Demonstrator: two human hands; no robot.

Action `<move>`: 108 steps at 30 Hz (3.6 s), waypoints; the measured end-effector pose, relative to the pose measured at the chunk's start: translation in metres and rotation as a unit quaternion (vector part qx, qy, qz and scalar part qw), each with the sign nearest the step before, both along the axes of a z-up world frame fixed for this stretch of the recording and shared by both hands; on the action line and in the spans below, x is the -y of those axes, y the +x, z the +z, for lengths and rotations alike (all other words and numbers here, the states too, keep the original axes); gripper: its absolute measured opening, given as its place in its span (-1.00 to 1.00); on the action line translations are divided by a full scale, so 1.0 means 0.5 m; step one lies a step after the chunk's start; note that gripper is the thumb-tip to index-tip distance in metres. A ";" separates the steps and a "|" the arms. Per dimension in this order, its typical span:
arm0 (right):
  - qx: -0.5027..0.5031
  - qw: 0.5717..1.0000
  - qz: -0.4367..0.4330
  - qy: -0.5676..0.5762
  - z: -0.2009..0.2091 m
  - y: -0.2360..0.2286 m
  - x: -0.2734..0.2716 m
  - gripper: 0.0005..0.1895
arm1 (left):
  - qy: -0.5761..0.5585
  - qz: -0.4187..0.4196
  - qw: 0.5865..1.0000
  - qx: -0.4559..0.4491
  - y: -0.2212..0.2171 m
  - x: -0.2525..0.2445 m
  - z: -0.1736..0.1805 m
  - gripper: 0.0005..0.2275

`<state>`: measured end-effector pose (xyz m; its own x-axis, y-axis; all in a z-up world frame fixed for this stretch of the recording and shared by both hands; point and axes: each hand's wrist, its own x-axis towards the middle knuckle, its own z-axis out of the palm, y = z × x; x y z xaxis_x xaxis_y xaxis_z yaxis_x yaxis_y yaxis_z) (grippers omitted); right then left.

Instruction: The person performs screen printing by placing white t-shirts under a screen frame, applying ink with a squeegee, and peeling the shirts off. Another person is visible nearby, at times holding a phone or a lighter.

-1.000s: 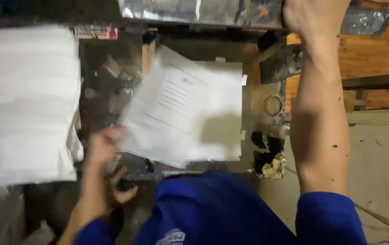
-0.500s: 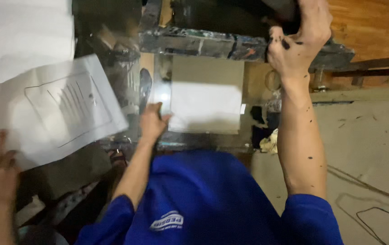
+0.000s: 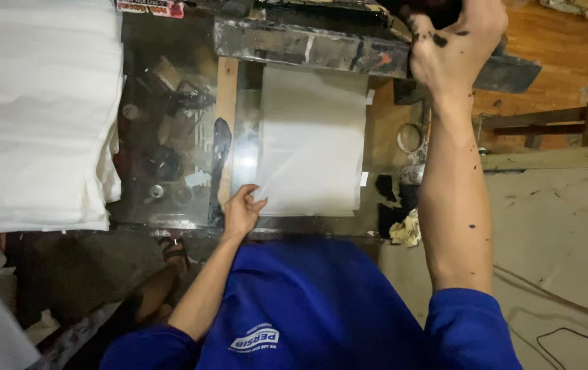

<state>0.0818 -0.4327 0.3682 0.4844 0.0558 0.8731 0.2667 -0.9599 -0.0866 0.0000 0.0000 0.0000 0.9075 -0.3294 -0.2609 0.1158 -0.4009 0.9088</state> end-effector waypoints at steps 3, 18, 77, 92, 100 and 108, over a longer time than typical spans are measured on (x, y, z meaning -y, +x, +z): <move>-0.012 1.000 0.005 0.025 -0.004 0.011 0.015 -0.75 | -0.001 0.074 0.994 -0.083 0.004 -0.005 -0.069 -0.67; -0.031 0.998 0.005 0.052 0.028 0.022 0.006 -0.74 | 0.074 -0.082 0.993 0.038 0.059 0.023 -0.098 -0.65; -0.659 0.742 -0.110 -0.042 -0.685 -0.144 -0.163 -0.39 | 0.227 0.023 0.972 -0.051 0.001 -0.040 -0.099 -0.37; -0.647 0.746 -0.155 -0.028 -0.601 0.516 0.131 -0.40 | 0.018 0.103 0.980 -0.170 0.030 -0.047 -0.065 -0.40; -0.551 0.800 -0.234 0.029 -0.602 0.389 0.054 -0.08 | -0.067 0.129 0.964 -0.224 0.030 -0.039 -0.076 -0.42; -0.432 0.887 -0.078 0.147 -0.332 -0.256 -0.165 -0.62 | 0.062 0.143 0.973 -0.170 0.061 -0.001 0.156 -0.49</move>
